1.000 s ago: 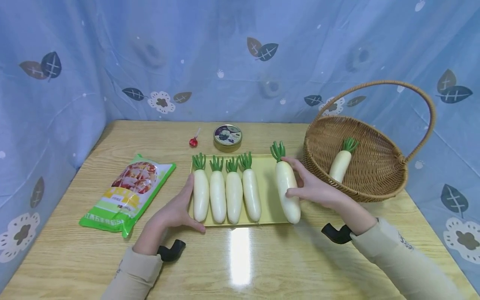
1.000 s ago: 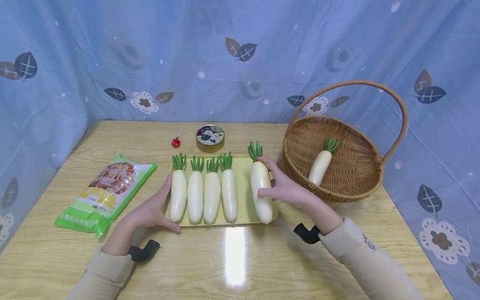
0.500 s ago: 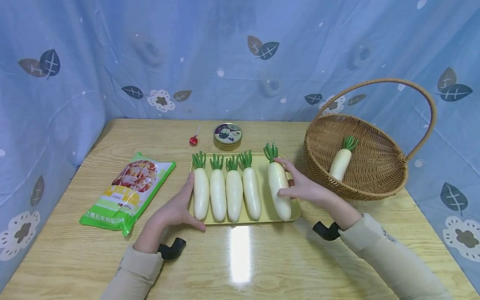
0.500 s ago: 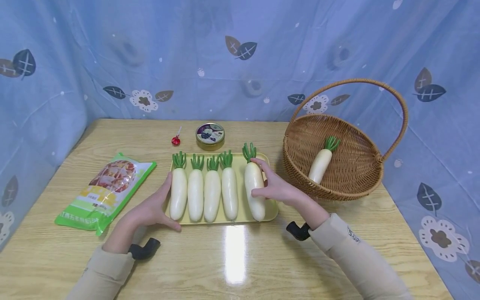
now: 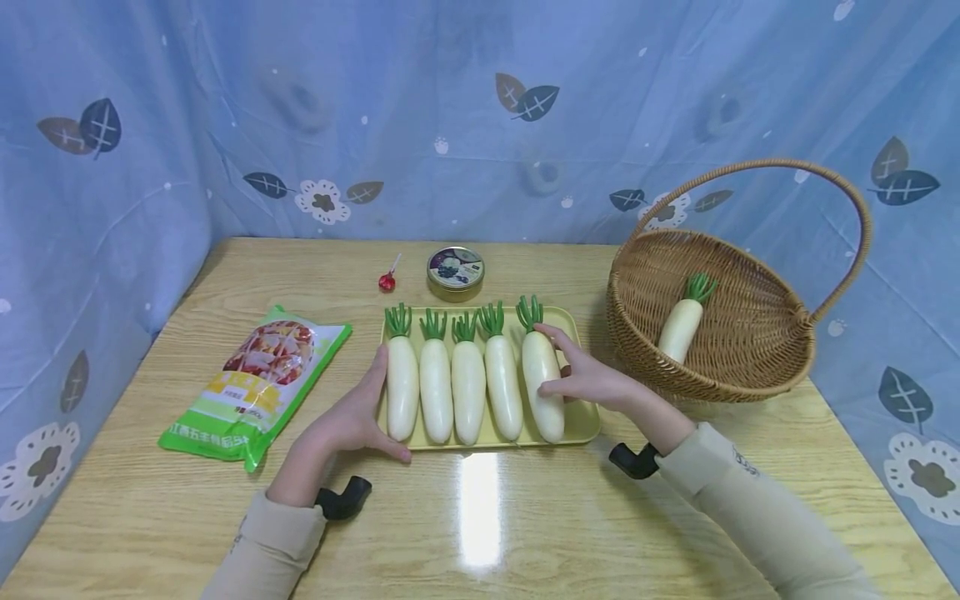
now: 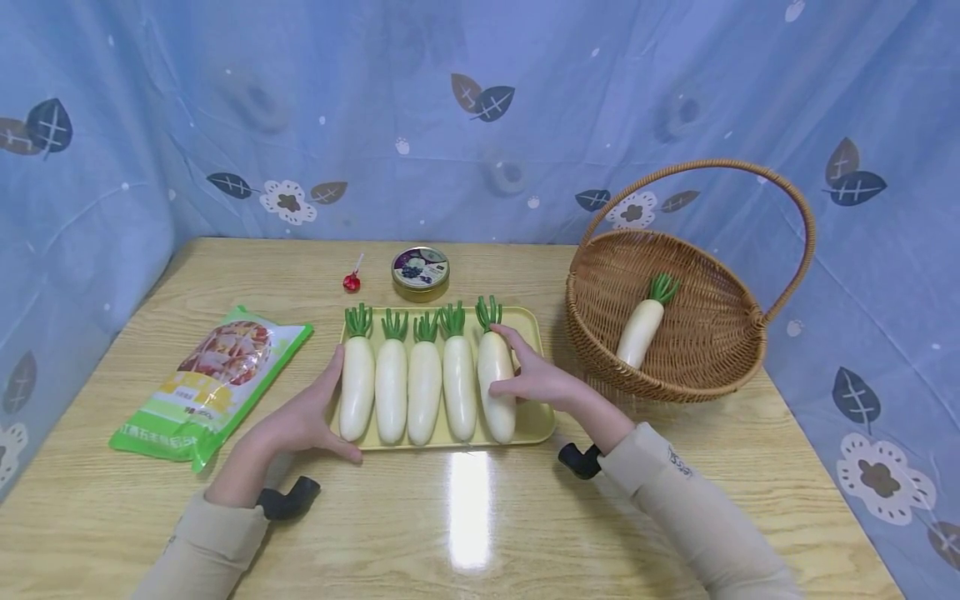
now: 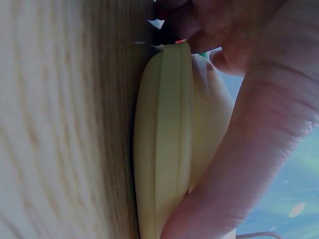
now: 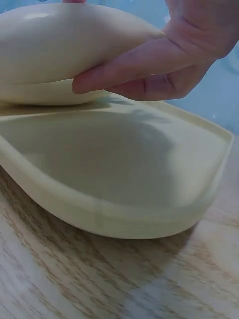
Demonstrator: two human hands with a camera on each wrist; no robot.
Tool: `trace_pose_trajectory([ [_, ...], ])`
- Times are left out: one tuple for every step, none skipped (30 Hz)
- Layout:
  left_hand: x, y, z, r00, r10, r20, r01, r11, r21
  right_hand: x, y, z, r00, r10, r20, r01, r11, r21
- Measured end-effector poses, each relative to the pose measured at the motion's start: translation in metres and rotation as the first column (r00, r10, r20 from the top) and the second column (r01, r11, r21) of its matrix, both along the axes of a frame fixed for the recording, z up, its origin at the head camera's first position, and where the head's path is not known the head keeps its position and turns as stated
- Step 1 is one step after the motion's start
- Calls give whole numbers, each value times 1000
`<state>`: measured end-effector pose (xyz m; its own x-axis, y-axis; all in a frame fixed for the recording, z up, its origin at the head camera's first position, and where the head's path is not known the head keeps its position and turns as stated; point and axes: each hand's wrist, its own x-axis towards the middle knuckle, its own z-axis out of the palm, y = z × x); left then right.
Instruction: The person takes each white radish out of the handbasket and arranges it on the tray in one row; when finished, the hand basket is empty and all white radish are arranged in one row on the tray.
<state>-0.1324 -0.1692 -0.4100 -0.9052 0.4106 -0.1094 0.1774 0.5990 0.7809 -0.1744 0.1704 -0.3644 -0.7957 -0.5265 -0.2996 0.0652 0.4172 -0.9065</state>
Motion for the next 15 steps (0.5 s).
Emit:
trace_pose_trajectory([
  [0, 0, 0, 1000, 0, -2, 0, 1000, -3, -1, -1, -1, 1000, 2, 7, -2, 1000, 0],
  [0, 0, 0, 1000, -1, -4, 1, 1000, -5, -1, -2, -2, 1000, 3, 14, -3, 1000, -1],
  [0, 0, 0, 1000, -2, -5, 1, 1000, -8, -2, -2, -3, 1000, 4, 21, -4, 1000, -2],
  [0, 0, 0, 1000, -2, -5, 2, 1000, -11, -2, -3, -4, 1000, 4, 26, -4, 1000, 1],
  [-1, 0, 0, 1000, -3, -6, 3, 1000, -15, -3, -4, -5, 999, 7, 33, -7, 1000, 1],
  [-1, 1, 0, 1000, -2, -3, 2, 1000, -19, -3, -5, -6, 999, 10, 40, -10, 1000, 0],
  [-1, 1, 0, 1000, -2, -1, 2, 1000, -22, -3, -5, -7, 999, 13, 46, -13, 1000, 1],
  [-1, 1, 0, 1000, -3, 1, 3, 1000, -25, -3, -6, -8, 999, 12, 51, -12, 1000, 2],
  [-1, 1, -1, 1000, -4, 4, 4, 1000, -29, -3, -7, -9, 998, 11, 56, -11, 1000, 5],
  [-1, 1, -1, 1000, -4, 6, 5, 999, -31, -3, -7, -9, 998, 8, 61, -9, 1000, 7],
  [-1, 1, -1, 1000, -5, 7, 5, 999, -36, -4, -8, -10, 998, 6, 66, -6, 1000, 11],
  [-1, 1, -1, 1000, -5, 9, 5, 999, -40, -4, -8, -10, 998, 1, 69, -3, 1000, 19],
  [-1, 1, -2, 1000, -7, 8, 7, 999, -42, -4, -8, -11, 998, 3, 65, -5, 999, 32],
  [-1, 0, -2, 1000, -9, 7, 10, 999, -43, -5, -8, -12, 998, 5, 62, -8, 999, 40],
  [-1, 0, -2, 1000, -11, 7, 11, 999, -45, -6, -7, -13, 998, 9, 60, -12, 999, 43],
])
